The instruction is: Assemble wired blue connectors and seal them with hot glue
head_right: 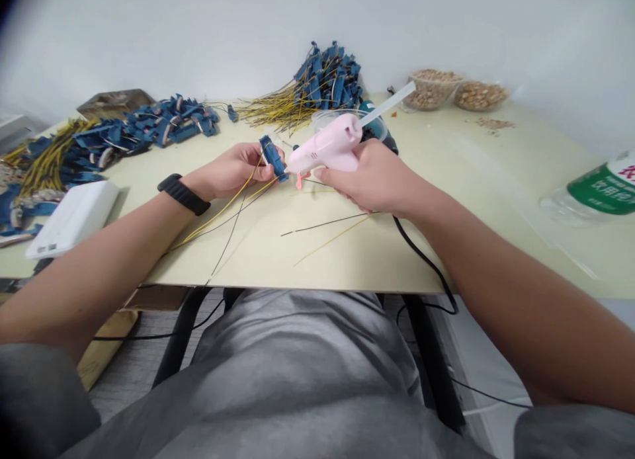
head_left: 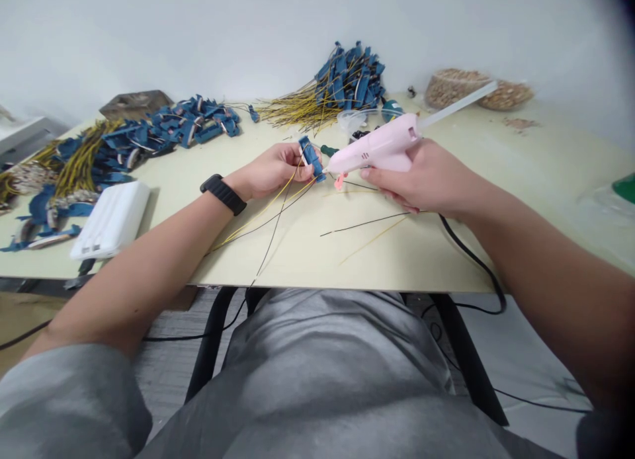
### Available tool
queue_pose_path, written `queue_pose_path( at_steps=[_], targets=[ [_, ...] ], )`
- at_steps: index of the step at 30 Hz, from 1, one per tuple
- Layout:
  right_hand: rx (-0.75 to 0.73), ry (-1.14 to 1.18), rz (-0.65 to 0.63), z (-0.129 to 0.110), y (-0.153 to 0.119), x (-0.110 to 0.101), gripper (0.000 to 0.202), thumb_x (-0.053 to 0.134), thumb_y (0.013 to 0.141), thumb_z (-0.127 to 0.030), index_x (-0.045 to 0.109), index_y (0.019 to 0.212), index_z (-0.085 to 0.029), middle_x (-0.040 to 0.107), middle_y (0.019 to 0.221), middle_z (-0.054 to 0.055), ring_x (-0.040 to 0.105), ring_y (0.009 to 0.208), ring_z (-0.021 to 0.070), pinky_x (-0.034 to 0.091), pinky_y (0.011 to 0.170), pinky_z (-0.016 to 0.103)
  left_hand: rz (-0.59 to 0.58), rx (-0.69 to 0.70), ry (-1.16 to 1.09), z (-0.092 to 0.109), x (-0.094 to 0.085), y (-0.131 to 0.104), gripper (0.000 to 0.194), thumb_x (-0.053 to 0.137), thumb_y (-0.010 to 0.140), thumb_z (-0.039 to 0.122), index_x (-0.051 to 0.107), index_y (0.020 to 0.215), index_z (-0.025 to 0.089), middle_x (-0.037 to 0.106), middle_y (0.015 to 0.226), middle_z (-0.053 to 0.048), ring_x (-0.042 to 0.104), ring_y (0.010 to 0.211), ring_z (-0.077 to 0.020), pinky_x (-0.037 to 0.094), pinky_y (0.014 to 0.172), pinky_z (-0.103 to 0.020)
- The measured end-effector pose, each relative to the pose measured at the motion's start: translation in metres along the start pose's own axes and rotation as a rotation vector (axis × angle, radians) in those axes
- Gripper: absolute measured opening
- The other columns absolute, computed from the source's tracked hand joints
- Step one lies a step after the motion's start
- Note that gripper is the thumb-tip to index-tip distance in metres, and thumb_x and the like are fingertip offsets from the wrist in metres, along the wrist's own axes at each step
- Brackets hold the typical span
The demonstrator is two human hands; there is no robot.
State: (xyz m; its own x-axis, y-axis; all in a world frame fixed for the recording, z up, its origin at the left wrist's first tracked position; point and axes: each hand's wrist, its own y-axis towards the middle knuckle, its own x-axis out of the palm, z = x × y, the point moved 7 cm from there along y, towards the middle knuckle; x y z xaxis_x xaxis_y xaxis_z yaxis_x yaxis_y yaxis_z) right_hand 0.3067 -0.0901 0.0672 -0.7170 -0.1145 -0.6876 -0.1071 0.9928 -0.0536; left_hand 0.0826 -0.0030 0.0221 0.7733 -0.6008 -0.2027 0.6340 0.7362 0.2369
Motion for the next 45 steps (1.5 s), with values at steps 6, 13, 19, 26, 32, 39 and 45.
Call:
queue_pose_path(
  at_steps=[6, 13, 19, 26, 32, 39, 45],
  targets=[
    [0.008, -0.017, -0.007, 0.0012, -0.0003, -0.002, 0.04, 0.084, 0.108, -0.034, 0.06, 0.077, -0.024, 0.059, 0.063, 0.003, 0.052, 0.052, 0.0162, 0.041, 0.049, 0.034, 0.018, -0.023, -0.023, -0.0008, -0.0028, -0.0006, 0.019, 0.096, 0.086, 0.021, 0.077, 0.083, 0.019, 0.067, 0.082, -0.003, 0.054, 0.073, -0.0165, 0.048, 0.075, -0.034],
    [-0.019, -0.004, -0.029, 0.0033, 0.0018, 0.0, 0.037, 0.089, 0.104, -0.041, 0.064, 0.083, -0.024, 0.057, 0.059, 0.003, 0.053, 0.05, 0.0176, 0.041, 0.047, 0.033, 0.053, -0.047, -0.035, 0.0003, -0.0044, -0.0013, 0.015, 0.092, 0.082, 0.014, 0.08, 0.088, 0.017, 0.071, 0.083, -0.003, 0.059, 0.074, -0.0161, 0.05, 0.074, -0.032],
    [-0.001, -0.019, -0.007, 0.0011, -0.0003, -0.0012, 0.028, 0.084, 0.109, -0.031, 0.068, 0.087, -0.022, 0.059, 0.06, 0.002, 0.053, 0.05, 0.0157, 0.041, 0.049, 0.032, 0.042, -0.039, -0.036, 0.0026, -0.0021, -0.0014, 0.011, 0.09, 0.084, 0.013, 0.08, 0.085, 0.017, 0.07, 0.081, -0.003, 0.058, 0.075, -0.0166, 0.049, 0.073, -0.03],
    [-0.008, 0.003, -0.005, 0.002, 0.0004, -0.0006, 0.031, 0.086, 0.105, -0.034, 0.066, 0.085, -0.024, 0.057, 0.06, 0.001, 0.052, 0.05, 0.0166, 0.041, 0.046, 0.033, 0.054, -0.045, -0.014, 0.0037, -0.0017, -0.0011, 0.018, 0.094, 0.086, 0.009, 0.077, 0.083, 0.015, 0.068, 0.082, -0.003, 0.058, 0.073, -0.0155, 0.047, 0.076, -0.033],
    [0.008, 0.016, 0.019, 0.0016, -0.0004, -0.001, 0.026, 0.087, 0.104, -0.031, 0.067, 0.089, -0.024, 0.057, 0.06, 0.0, 0.051, 0.048, 0.0165, 0.041, 0.045, 0.033, 0.004, -0.01, -0.002, 0.0058, 0.0008, -0.0011, 0.016, 0.092, 0.086, 0.014, 0.077, 0.081, 0.017, 0.069, 0.085, -0.004, 0.057, 0.076, -0.0164, 0.047, 0.076, -0.033],
    [-0.005, 0.011, 0.008, -0.0011, -0.0013, -0.0009, 0.025, 0.085, 0.107, -0.03, 0.068, 0.089, -0.023, 0.059, 0.059, 0.0, 0.053, 0.048, 0.0167, 0.042, 0.048, 0.033, -0.011, 0.004, 0.018, 0.006, 0.0026, -0.0009, 0.014, 0.093, 0.084, 0.019, 0.079, 0.081, 0.019, 0.071, 0.088, -0.005, 0.057, 0.078, -0.0178, 0.05, 0.076, -0.034],
    [0.011, -0.003, 0.006, -0.0029, -0.0023, -0.0003, 0.018, 0.082, 0.108, -0.027, 0.072, 0.094, -0.022, 0.058, 0.059, 0.0, 0.052, 0.049, 0.0167, 0.042, 0.047, 0.033, -0.021, 0.012, 0.006, 0.0056, 0.0021, -0.0002, 0.017, 0.095, 0.084, 0.021, 0.079, 0.083, 0.018, 0.071, 0.087, -0.005, 0.057, 0.077, -0.0177, 0.05, 0.077, -0.034]
  ],
)
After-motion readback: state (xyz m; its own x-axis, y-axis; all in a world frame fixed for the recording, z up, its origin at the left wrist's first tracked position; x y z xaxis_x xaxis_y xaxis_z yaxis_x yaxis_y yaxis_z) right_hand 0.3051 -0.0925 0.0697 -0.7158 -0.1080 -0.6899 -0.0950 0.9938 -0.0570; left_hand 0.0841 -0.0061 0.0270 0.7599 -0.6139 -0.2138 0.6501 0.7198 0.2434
